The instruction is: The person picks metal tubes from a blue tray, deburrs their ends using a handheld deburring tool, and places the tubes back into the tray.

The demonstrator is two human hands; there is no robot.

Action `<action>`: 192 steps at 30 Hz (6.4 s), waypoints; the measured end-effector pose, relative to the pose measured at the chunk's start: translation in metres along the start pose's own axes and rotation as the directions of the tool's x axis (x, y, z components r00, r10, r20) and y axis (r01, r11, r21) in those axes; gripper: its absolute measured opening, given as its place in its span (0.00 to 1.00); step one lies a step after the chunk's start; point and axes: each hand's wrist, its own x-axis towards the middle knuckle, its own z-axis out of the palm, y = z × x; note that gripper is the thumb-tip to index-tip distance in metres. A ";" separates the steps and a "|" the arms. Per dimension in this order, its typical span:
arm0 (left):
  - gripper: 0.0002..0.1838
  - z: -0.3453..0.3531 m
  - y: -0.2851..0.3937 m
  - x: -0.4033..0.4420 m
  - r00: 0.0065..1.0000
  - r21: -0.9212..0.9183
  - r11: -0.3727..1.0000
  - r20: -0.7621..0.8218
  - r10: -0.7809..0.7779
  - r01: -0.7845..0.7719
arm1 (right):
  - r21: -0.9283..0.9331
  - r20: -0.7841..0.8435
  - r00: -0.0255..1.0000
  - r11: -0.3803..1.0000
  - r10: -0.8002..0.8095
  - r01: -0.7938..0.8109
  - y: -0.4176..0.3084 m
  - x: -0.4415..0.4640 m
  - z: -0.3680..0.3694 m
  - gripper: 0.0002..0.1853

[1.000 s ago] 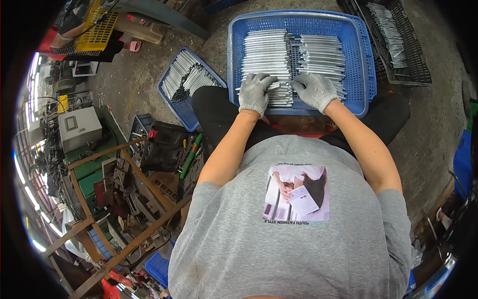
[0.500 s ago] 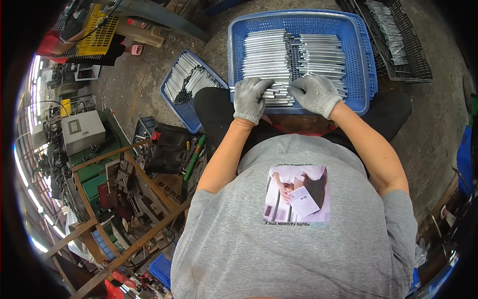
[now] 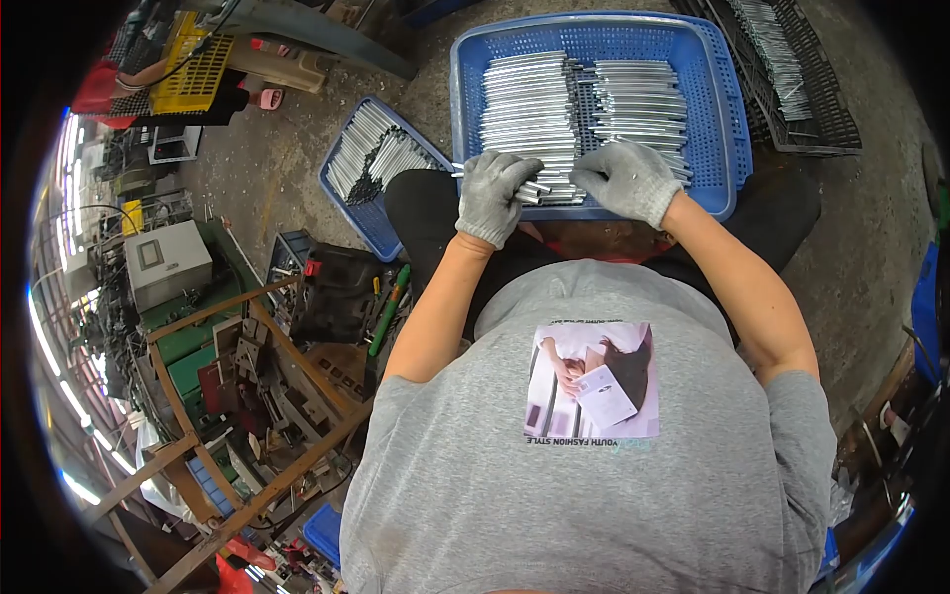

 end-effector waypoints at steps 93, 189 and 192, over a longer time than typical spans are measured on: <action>0.13 0.042 -0.013 -0.008 0.952 0.033 0.987 0.263 -0.158 0.155 | -0.174 0.184 0.960 0.968 0.212 -0.181 0.033 0.002 0.036 0.18; 0.15 0.023 0.011 -0.020 0.913 0.124 0.979 0.357 -0.198 0.164 | 0.210 -0.536 0.828 0.976 0.162 -0.055 0.061 -0.105 0.052 0.15; 0.16 0.023 0.016 -0.023 0.892 0.114 0.975 0.395 -0.219 0.189 | 0.172 -0.455 0.881 0.983 0.131 -0.058 0.046 -0.102 0.050 0.15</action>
